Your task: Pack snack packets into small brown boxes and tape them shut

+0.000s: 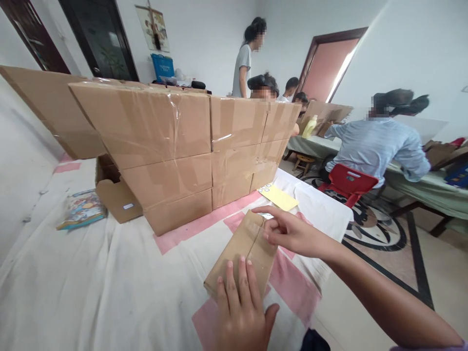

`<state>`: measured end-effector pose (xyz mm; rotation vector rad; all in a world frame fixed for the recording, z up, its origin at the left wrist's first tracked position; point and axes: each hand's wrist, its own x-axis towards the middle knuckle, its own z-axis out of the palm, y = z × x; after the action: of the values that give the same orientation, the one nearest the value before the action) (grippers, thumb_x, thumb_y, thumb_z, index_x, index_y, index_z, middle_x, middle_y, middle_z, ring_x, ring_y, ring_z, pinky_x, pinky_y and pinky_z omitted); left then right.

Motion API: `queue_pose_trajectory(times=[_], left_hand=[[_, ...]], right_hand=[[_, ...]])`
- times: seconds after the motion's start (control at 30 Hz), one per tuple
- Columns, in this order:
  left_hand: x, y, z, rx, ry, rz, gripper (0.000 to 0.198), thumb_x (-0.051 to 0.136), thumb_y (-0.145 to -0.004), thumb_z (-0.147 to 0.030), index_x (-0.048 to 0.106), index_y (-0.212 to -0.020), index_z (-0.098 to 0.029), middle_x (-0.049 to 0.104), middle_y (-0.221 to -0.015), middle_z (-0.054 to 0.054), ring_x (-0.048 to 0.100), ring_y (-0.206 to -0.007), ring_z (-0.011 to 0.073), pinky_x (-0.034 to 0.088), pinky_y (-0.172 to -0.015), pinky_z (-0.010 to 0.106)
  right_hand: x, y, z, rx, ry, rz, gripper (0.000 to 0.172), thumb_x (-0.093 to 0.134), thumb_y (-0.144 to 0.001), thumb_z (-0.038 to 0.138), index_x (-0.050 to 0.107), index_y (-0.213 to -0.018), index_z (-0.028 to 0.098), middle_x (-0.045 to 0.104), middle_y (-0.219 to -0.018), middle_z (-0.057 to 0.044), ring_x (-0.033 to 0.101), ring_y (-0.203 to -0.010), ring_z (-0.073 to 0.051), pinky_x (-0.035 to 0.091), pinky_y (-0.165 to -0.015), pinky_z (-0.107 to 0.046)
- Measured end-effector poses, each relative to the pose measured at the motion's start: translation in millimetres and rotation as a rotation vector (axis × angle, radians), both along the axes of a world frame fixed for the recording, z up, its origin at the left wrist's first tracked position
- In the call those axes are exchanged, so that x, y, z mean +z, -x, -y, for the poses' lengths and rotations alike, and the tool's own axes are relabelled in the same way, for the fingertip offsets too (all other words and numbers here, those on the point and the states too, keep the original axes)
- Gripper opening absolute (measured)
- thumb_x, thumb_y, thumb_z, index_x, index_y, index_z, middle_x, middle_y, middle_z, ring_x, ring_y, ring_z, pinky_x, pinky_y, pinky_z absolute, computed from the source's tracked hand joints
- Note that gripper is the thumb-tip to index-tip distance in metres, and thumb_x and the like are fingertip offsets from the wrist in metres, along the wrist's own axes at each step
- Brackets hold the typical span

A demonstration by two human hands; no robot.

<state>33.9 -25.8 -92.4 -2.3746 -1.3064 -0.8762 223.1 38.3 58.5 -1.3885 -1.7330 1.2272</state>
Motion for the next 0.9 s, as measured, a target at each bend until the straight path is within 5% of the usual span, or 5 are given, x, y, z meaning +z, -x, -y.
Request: queue_pose_trajectory(times=[0.37, 0.6, 0.9], left_hand=[[5.3, -7.0, 3.8, 0.026, 0.009, 0.078, 0.079, 0.048, -0.097, -0.06, 0.04, -0.155, -0.006, 0.049, -0.154, 0.022, 0.046, -0.142, 0.0471, 0.05, -0.105, 0.065], [28.3, 1.7, 7.5, 0.015, 0.015, -0.077, 0.068, 0.048, -0.1, -0.052, 0.051, -0.146, -0.002, 0.049, -0.152, 0.023, 0.053, -0.136, 0.0452, 0.056, -0.101, 0.059], [39.2, -4.0, 22.2, 0.026, 0.152, -0.075, 0.071, 0.05, -0.1, -0.048, 0.039, -0.153, -0.001, 0.038, -0.158, 0.025, 0.041, -0.143, 0.0476, 0.053, -0.107, 0.063]], right_hand=[[-0.7, 7.9, 2.6, -0.005, 0.028, 0.028, 0.042, 0.057, -0.09, 0.018, 0.05, -0.132, 0.019, 0.067, -0.077, 0.002, 0.046, -0.053, -0.008, 0.038, -0.049, -0.02], [-0.6, 8.7, -7.6, -0.107, 0.159, 0.009, 0.016, 0.066, -0.075, 0.02, 0.054, -0.085, 0.019, 0.071, -0.063, 0.001, 0.044, -0.04, -0.006, 0.034, -0.04, -0.018], [-5.2, 13.1, -19.0, 0.025, 0.431, -0.006, 0.009, 0.065, -0.079, 0.02, 0.057, -0.079, 0.017, 0.07, -0.06, 0.0, 0.043, -0.034, -0.005, 0.027, -0.036, -0.018]])
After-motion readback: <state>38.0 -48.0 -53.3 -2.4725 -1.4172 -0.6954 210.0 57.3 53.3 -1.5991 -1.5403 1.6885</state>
